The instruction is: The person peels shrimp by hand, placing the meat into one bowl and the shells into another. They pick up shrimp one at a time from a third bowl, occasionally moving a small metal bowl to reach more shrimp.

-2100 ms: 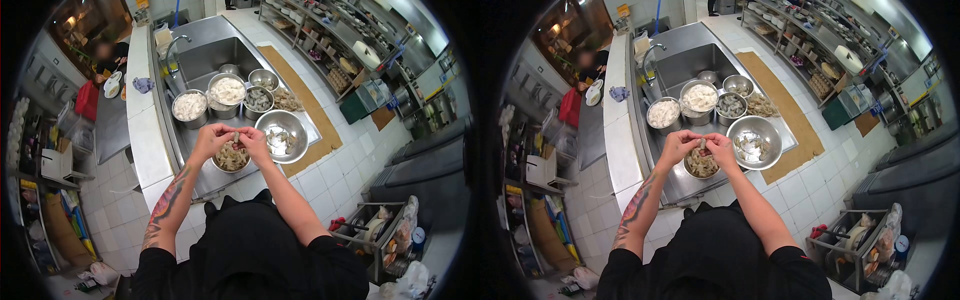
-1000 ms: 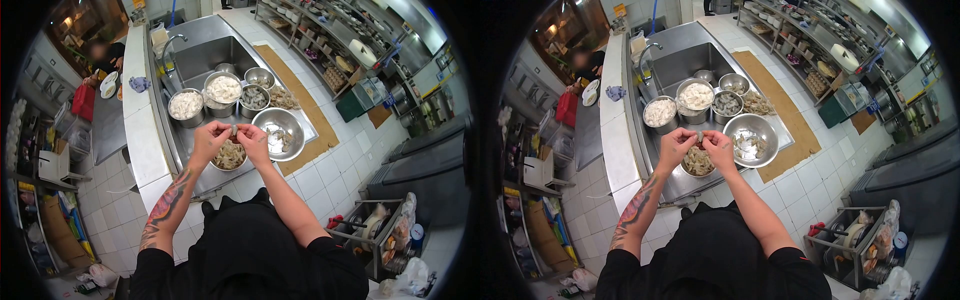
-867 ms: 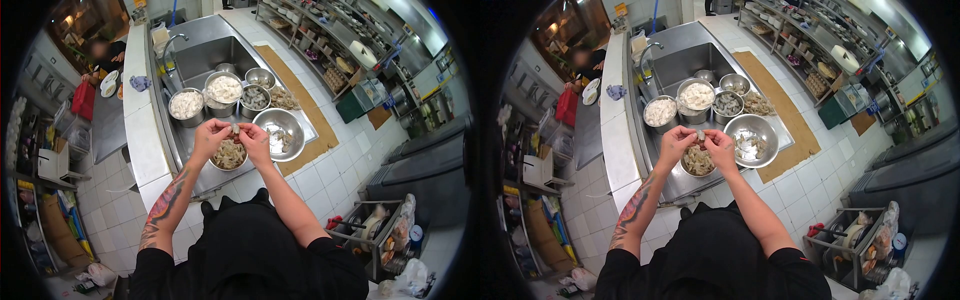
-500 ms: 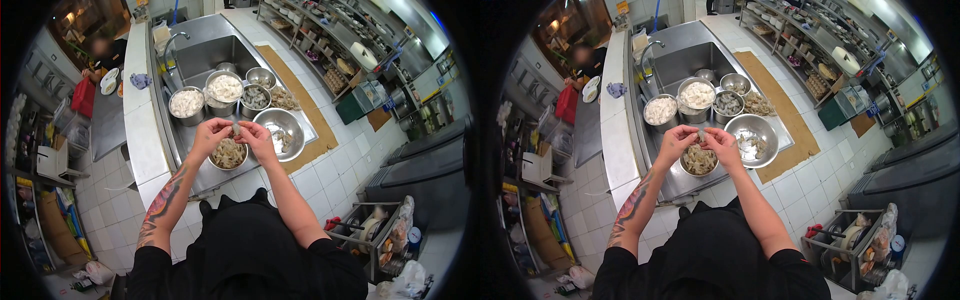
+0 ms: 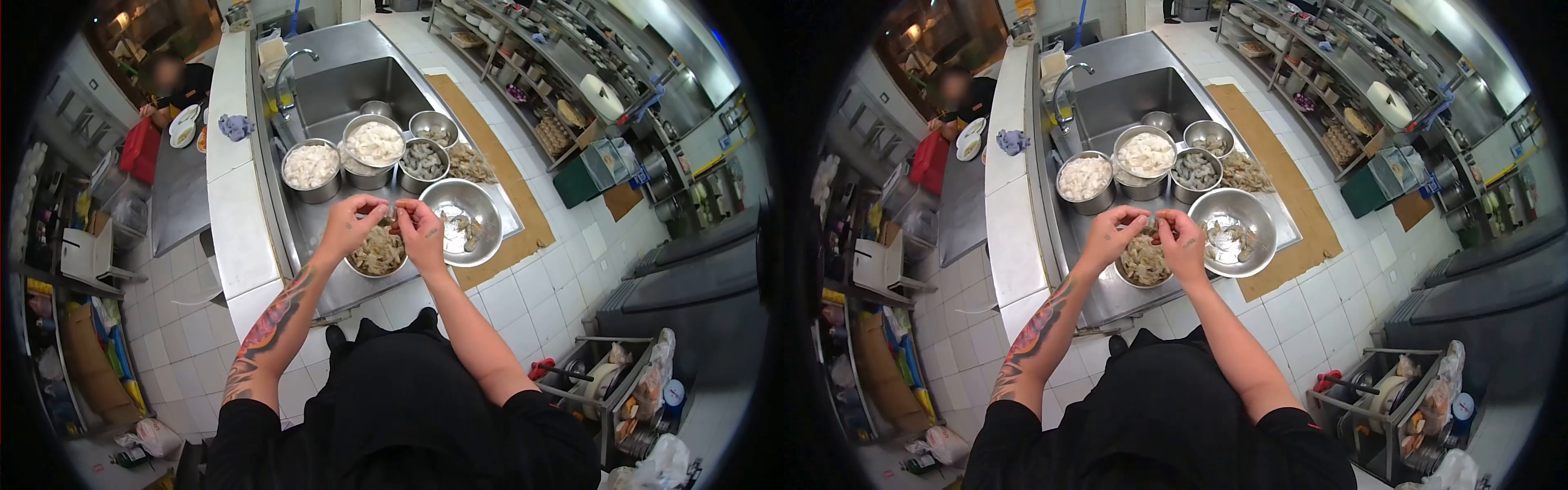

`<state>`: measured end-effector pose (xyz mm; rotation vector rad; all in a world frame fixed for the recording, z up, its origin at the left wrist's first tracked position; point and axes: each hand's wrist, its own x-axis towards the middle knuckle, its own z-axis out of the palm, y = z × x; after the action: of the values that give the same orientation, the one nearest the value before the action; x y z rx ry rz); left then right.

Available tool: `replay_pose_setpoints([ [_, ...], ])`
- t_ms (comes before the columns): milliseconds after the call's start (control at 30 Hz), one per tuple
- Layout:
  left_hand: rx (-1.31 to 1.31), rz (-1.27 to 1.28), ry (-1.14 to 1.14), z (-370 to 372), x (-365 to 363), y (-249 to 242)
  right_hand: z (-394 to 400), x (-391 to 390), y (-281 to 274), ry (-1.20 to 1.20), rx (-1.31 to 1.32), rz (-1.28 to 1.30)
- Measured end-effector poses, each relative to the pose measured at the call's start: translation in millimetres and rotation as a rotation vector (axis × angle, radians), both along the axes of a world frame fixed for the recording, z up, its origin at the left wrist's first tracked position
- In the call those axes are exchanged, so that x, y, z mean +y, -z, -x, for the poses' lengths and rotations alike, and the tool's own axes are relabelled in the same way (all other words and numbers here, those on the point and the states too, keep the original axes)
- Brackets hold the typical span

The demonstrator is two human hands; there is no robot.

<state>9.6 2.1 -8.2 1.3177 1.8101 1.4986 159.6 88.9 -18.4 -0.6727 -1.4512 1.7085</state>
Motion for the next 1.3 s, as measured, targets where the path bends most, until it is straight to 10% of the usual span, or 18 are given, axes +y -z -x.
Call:
replay_pose_setpoints([
  [267, -0.544, 0.096, 0.133, 8, 0, 4, 9, -2, 9, 0.023, -0.092, -0.322],
  [600, -0.536, 0.13, 0.048, 23, -1, 9, 11, 6, 26, 0.097, -0.16, -0.267],
  [767, -0.472, 0.094, 0.07, 22, 1, 18, 13, 6, 29, -0.256, -0.094, 0.125],
  [1300, -0.251, 0.098, 0.066, 16, 6, 11, 13, -1, 19, -0.046, -0.186, -0.19],
])
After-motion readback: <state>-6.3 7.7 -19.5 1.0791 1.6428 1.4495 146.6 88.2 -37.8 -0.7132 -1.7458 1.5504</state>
